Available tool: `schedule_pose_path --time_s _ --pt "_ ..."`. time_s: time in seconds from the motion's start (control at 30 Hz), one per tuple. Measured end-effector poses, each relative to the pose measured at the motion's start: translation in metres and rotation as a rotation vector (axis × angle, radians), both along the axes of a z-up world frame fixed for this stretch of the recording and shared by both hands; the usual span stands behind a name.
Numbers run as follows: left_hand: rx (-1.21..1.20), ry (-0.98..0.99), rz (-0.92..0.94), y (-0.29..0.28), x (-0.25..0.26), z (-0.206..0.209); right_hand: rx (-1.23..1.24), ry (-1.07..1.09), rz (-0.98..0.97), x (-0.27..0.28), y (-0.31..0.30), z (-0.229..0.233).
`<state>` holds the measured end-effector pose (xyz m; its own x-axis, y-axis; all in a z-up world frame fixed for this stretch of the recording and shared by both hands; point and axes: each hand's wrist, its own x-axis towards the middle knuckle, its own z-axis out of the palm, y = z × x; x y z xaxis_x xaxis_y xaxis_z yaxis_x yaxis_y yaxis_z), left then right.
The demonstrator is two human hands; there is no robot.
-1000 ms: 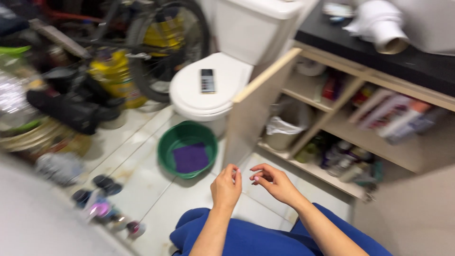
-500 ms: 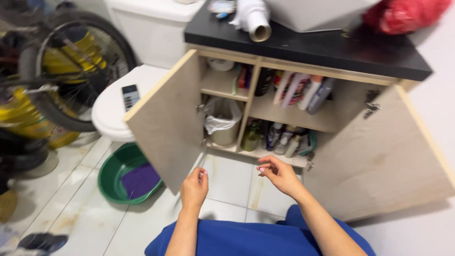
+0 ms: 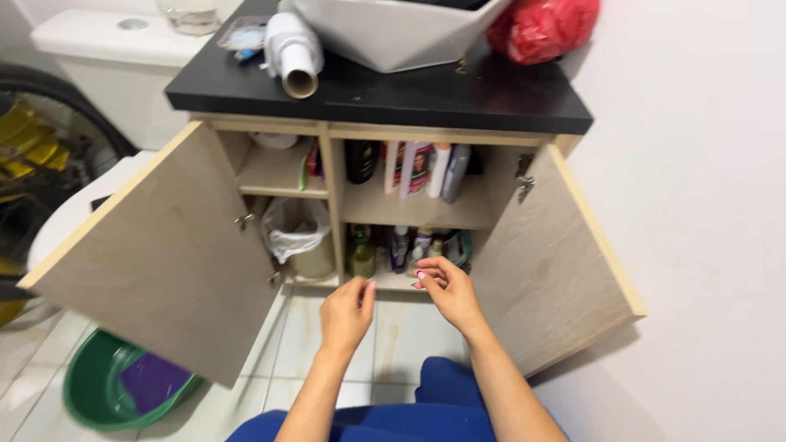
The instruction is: The person removes various toiletries and personal care items from a bathroom cabinet and places them on the floor in a line. The items include bottles, tubes, and containers of different sizes and colors. The person handles each item individually, taking it from the cabinet and setting it down on the tiled floor.
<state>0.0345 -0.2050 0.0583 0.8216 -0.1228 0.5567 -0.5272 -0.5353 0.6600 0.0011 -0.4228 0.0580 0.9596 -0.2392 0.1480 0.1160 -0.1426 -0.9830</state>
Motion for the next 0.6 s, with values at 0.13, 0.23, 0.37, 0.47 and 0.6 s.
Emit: schedule_pose_path --time_s 0.13,0.23,0.37,0.47,0.6 --pt "-0.08 -0.078 -0.153 -0.064 0.008 0.036 0.238 -0.101 -0.083 0.008 -0.021 -0.007" --pt "-0.101 -0.129 -0.275 -0.108 0.01 0.057 0.323 -0.181 -0.17 0.01 -0.03 -0.013" --pt "-0.044 -0.162 -0.35 -0.153 0.018 0.072 0.392 -0.252 -0.275 0.012 -0.042 -0.016" --pt "-0.002 -0.159 -0.36 -0.18 0.033 0.074 0.489 -0.253 -0.306 0.012 -0.049 -0.013" --pt "0.024 0.008 -0.379 -0.22 0.071 0.07 0.569 -0.255 -0.344 0.016 -0.054 -0.009"
